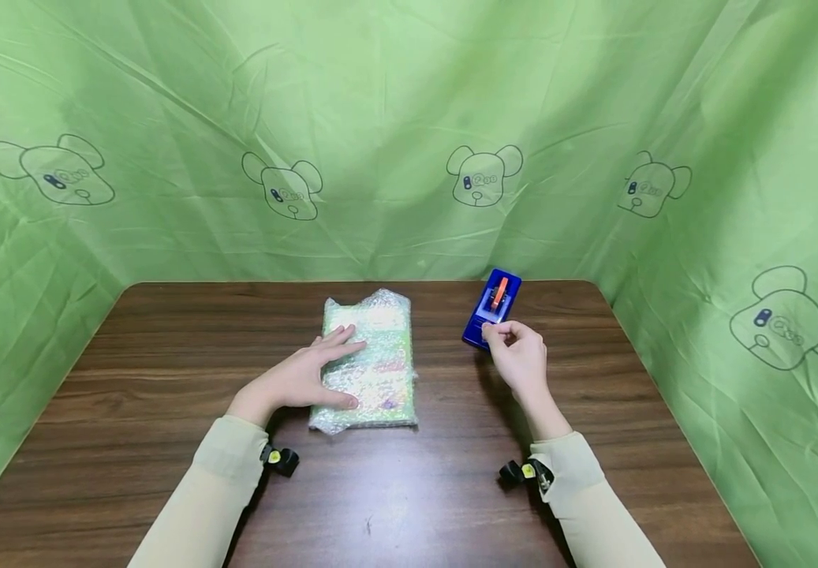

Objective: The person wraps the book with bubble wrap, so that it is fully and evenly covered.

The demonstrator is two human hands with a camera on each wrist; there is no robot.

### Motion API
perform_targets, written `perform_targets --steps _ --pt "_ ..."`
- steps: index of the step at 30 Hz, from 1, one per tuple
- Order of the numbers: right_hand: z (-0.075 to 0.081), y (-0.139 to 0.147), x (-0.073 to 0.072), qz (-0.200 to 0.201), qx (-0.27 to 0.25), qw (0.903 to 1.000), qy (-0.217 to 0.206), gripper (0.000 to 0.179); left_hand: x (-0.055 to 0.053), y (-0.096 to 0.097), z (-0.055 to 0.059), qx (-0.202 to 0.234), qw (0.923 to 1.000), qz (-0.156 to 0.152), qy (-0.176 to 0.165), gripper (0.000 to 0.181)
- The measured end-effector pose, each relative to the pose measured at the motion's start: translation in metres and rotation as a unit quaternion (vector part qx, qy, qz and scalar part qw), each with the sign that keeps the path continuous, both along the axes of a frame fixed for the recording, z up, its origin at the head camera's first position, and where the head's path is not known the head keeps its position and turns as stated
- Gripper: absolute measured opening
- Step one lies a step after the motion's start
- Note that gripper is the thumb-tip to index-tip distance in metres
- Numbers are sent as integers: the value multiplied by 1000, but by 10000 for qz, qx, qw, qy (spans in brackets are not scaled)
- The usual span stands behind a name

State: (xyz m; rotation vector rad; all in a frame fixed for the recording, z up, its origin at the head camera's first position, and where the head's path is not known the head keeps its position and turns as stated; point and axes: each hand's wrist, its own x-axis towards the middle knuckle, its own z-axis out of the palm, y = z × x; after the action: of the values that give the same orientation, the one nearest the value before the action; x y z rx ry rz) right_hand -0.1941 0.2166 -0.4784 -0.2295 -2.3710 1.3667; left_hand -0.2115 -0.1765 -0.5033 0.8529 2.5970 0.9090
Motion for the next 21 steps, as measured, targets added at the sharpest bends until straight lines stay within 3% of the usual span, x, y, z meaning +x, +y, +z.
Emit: perform_targets --steps 7,10,14,21 --pt "1 3 0 490 -844 9906 -956 32 1 1 2 50 9999 -104 101 107" --pt "1 5 -2 548 -920 9876 -1146 34 1 1 2 91 9998 -113 135 106" --pt "-4 10 -6 606 -745 9887 -1152 35 0 0 1 59 9999 -61 100 107" --pt "-13 18 -12 532 276 9953 -761 29 0 0 0 54 9999 -59 69 107"
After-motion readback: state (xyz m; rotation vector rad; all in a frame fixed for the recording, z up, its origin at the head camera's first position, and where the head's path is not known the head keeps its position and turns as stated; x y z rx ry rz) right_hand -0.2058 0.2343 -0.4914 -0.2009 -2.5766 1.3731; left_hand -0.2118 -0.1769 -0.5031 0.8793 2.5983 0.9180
